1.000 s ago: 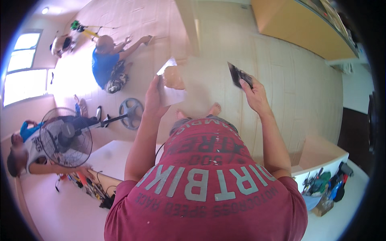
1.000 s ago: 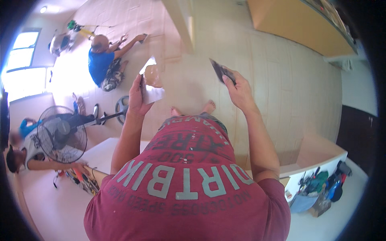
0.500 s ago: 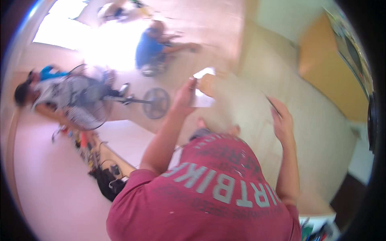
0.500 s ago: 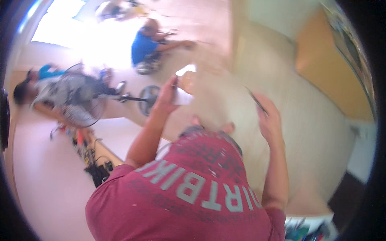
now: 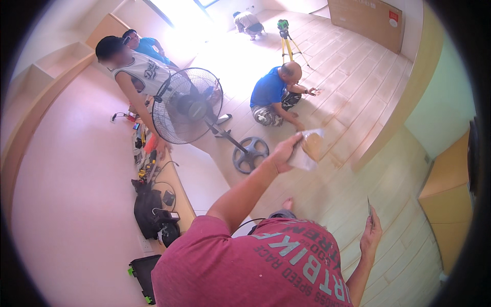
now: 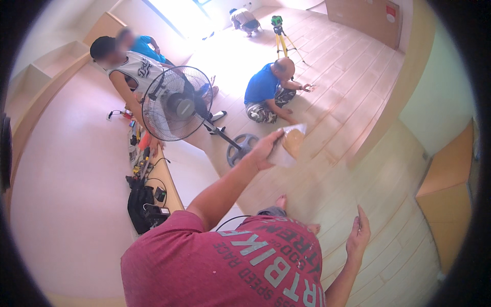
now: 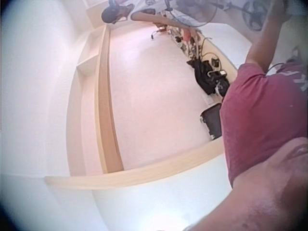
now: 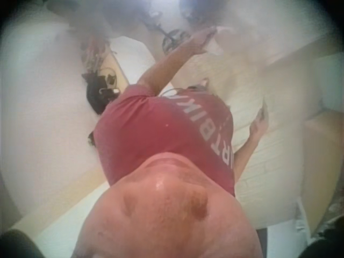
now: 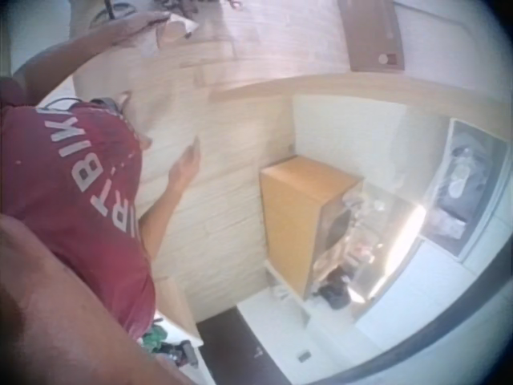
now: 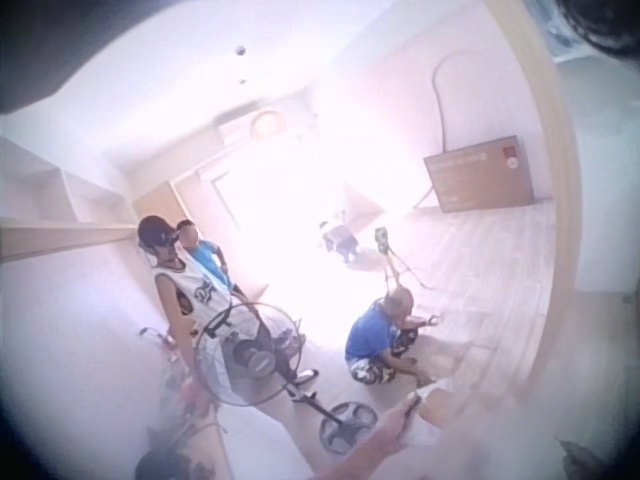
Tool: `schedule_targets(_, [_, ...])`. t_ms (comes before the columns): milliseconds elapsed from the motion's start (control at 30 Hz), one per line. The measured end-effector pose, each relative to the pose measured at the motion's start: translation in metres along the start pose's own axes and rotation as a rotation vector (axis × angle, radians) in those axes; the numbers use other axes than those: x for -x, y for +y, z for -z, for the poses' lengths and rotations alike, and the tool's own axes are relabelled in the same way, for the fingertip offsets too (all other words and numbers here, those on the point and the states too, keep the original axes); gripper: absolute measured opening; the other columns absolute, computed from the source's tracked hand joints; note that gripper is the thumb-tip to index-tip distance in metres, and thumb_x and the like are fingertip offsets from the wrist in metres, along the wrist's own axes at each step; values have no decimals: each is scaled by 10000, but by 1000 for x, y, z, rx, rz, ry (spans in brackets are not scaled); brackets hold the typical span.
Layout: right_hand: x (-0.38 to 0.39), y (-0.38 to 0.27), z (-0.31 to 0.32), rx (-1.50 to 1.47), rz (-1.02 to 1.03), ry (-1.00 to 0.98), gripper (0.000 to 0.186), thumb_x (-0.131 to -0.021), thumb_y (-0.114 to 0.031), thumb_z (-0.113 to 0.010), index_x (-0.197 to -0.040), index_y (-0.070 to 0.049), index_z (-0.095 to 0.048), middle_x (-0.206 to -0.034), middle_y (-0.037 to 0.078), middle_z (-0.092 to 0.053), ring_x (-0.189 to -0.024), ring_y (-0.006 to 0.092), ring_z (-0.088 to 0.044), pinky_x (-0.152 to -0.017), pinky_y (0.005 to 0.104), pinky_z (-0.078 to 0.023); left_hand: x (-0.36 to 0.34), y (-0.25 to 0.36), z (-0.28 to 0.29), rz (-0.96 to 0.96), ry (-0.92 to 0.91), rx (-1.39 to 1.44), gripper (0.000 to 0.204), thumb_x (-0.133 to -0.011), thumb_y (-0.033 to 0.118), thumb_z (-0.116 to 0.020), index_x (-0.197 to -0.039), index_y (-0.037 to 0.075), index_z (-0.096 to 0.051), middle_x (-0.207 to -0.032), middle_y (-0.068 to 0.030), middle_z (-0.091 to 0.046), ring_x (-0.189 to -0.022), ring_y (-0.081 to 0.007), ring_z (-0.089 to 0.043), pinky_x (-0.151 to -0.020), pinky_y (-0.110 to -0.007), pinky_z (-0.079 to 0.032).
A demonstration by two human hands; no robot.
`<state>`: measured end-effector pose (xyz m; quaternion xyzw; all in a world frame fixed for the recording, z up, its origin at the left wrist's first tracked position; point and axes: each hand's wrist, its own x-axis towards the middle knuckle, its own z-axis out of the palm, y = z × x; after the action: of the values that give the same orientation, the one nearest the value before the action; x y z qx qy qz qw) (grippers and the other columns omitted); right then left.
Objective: The person kneels on a tiled floor and uses a grout float and a smaller tool to apply and smooth grout between light-colored rectangular tiles. They periodically transfer grout from the float to the smaller tool and work along the grout lines, then stand to clean the tools at a sink before resuming the application.
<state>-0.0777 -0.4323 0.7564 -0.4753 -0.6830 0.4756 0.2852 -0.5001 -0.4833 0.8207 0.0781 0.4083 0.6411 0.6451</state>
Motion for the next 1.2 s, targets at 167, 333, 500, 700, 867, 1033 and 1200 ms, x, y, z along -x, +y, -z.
schedule_targets(167, [-19, -6, 16, 41, -71, -19, 365, -1085, -113, -493, -1425, -36, -602, -1395, 150, -645, -1318, 236, -581, -1116, 366, -431, 10, -35, -37, 135, 34, -10, 447, -1095, 423, -469, -1333, 68, -601, -1168, -83, -716, -1006, -233, -721, -900, -435, -590])
schedule_targets(333, [-34, 0, 23, 15, -44, 9, 365, -1084, -113, -492, -1420, -21, -601, -1392, 154, -644, -1325, 230, -574, -1122, 365, -427, -3, -29, -39, 151, 56, -50, 507, -1107, 433, -431, -1397, 33, -545, -1259, -103, -681, -1101, -255, -697, -994, -434, -559])
schedule_targets(500, [-37, -7, 18, 102, -67, -47, 362, -1081, -143, -495, -1403, -22, -609, -1373, 178, -650, -1317, 278, -592, -1115, 373, -433, -34, 15, 17, -88, 136, -116, 530, -1125, 397, -371, -1477, 14, -473, -1399, -145, -610, -1255, -304, -636, -1100, -512, -503])
schedule_targets(700, [-22, -9, 8, 228, -113, -62, 356, -1070, -199, -515, -1385, -89, -637, -1360, 178, -656, -1281, 317, -607, -1076, 391, -464, -53, 52, 75, -143, 297, -106, 507, -1112, 422, -404, -1440, 49, -506, -1335, -126, -652, -1216, -279, -653, -1079, -472, -521])
schedule_targets(867, [-4, -1, 14, 250, -119, 19, 347, -1058, -194, -532, -1371, -100, -647, -1337, 165, -669, -1256, 326, -620, -1068, 398, -468, -33, 14, 49, -95, 7, -1, 476, -1111, 409, -411, -1422, 70, -537, -1320, -107, -662, -1197, -270, -655, -1044, -466, -533])
schedule_targets(1033, [10, 1, 15, 192, -118, 50, 356, -1076, -216, -530, -1395, -101, -635, -1350, 185, -665, -1255, 315, -631, -1070, 380, -470, -20, -64, 16, 83, 63, 19, 471, -1109, 415, -422, -1404, 77, -564, -1309, -90, -669, -1178, -262, -661, -1031, -458, -529])
schedule_targets(1200, [18, 1, 8, 261, -163, 51, 352, -1077, -209, -529, -1396, -105, -636, -1343, 181, -671, -1242, 310, -641, -1064, 389, -477, -20, -90, 22, 179, 24, 25, 494, -1115, 421, -409, -1432, 61, -525, -1362, -108, -621, -1212, -293, -636, -1065, -473, -500])
